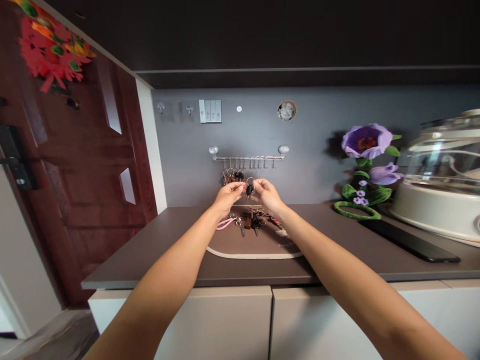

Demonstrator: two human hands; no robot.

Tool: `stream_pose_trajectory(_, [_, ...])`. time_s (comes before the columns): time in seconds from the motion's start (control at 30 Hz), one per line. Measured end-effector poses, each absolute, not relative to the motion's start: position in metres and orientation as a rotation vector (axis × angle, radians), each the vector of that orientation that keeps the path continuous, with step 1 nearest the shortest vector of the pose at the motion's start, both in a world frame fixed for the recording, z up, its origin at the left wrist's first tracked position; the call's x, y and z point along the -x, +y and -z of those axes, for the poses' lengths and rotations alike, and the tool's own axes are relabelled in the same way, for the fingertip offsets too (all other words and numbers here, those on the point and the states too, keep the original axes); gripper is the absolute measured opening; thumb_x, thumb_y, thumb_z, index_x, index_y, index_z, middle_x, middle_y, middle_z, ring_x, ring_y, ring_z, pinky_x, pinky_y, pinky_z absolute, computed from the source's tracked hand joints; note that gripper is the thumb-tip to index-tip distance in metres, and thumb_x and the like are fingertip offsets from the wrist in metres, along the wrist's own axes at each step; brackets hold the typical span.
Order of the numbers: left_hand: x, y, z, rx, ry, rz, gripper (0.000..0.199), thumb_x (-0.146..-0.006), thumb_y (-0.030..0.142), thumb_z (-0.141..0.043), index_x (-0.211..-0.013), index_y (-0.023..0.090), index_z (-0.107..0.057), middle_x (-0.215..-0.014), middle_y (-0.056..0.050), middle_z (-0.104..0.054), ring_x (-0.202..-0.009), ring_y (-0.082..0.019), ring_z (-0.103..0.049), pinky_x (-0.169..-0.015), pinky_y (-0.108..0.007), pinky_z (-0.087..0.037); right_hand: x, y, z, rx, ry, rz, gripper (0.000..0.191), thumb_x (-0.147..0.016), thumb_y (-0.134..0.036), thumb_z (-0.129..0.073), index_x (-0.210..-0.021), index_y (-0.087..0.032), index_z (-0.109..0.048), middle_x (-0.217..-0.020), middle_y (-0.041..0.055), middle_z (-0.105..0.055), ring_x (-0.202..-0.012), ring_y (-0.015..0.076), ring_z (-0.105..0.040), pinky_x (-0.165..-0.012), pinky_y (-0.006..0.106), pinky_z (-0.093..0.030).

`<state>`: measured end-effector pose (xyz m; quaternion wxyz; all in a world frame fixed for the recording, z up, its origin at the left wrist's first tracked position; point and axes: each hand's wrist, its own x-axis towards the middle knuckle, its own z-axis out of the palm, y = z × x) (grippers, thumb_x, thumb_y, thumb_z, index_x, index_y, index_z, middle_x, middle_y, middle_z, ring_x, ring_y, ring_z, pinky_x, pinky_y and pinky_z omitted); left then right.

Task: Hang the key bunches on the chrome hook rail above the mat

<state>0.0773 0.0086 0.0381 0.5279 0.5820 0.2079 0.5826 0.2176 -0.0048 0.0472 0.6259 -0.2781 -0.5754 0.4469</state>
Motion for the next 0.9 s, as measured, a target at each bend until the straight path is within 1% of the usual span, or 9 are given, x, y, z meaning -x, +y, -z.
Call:
stream_pose_trajectory(0.1, [-0.076, 0.01, -0.036, -1.454, 0.583, -1.409, 0.022, -0.068, 0.026, -0.064, -0.087, 0.017, -0.062, -0.093, -0.006, -0.063, -0.087, -0.014, -0.056, -0.087, -0.034, -0.038, -0.218, -0.003, -0.053, 0.642, -1.294, -1.048, 0.02, -0.073, -0.034, -0.057, -0.076, -0.02, -0.044, -0.067, -0.0045, -0.051, -0.056, 0.0056, -0.051, -0.063, 0.027, -0.05])
stream_pose_trajectory(0.2, [-0.074, 0.013, -0.034, -1.54, 0.68, -1.437, 0.02, -0.067, 0.026, -0.063, -0.085, 0.017, -0.063, -0.091, -0.007, -0.064, -0.084, -0.015, -0.057, -0.082, -0.034, -0.04, -0.217, -0.002, -0.059, 0.644, -1.267, -1.071, 0.014, -0.077, -0.029, -0.054, -0.076, -0.02, -0.044, -0.066, -0.0042, -0.051, -0.057, 0.0066, -0.054, -0.063, 0.028, -0.051])
stream_pose_trajectory(0.37, [-0.069, 0.02, -0.028, -1.699, 0.815, -1.473, 0.011, -0.064, 0.019, -0.064, -0.075, 0.017, -0.065, -0.077, -0.006, -0.065, -0.072, -0.016, -0.057, -0.079, -0.034, -0.04, -0.213, 0.006, -0.068, 0.664, -1.202, -1.077, 0.008, -0.08, -0.022, -0.05, -0.075, -0.019, -0.044, -0.064, -0.0034, -0.052, -0.059, 0.0084, -0.057, -0.064, 0.03, -0.053])
stream_pose_trajectory(0.5, [-0.065, 0.024, -0.027, -1.772, 0.91, -1.479, 0.006, -0.06, 0.015, -0.065, -0.065, 0.018, -0.065, -0.067, -0.004, -0.064, -0.066, -0.016, -0.056, -0.078, -0.032, -0.04, -0.209, 0.017, -0.074, 0.685, -1.151, -1.071, 0.009, -0.081, -0.017, -0.046, -0.073, -0.018, -0.045, -0.062, -0.0018, -0.053, -0.058, 0.0094, -0.058, -0.063, 0.03, -0.054])
stream_pose_trajectory(0.7, [-0.058, 0.028, -0.025, -1.899, 1.067, -1.433, 0.006, -0.059, 0.013, -0.064, -0.059, 0.019, -0.064, -0.062, -0.003, -0.063, -0.061, -0.016, -0.054, -0.072, -0.031, -0.041, -0.201, 0.039, -0.086, 0.714, -1.127, -1.068, 0.012, -0.083, -0.015, -0.044, -0.071, -0.016, -0.047, -0.057, -0.0007, -0.055, -0.052, 0.0073, -0.055, -0.055, 0.023, -0.053])
stream_pose_trajectory(0.9, [-0.052, 0.035, -0.023, -1.974, 1.104, -1.406, 0.007, -0.056, 0.014, -0.064, -0.053, 0.02, -0.063, -0.053, -0.001, -0.059, -0.053, -0.014, -0.049, -0.065, -0.027, -0.04, -0.193, 0.063, -0.095, 0.799, -1.033, -1.04, 0.016, -0.084, -0.015, -0.042, -0.068, -0.016, -0.046, -0.053, -0.0007, -0.053, -0.047, 0.0067, -0.053, -0.047, 0.02, -0.051])
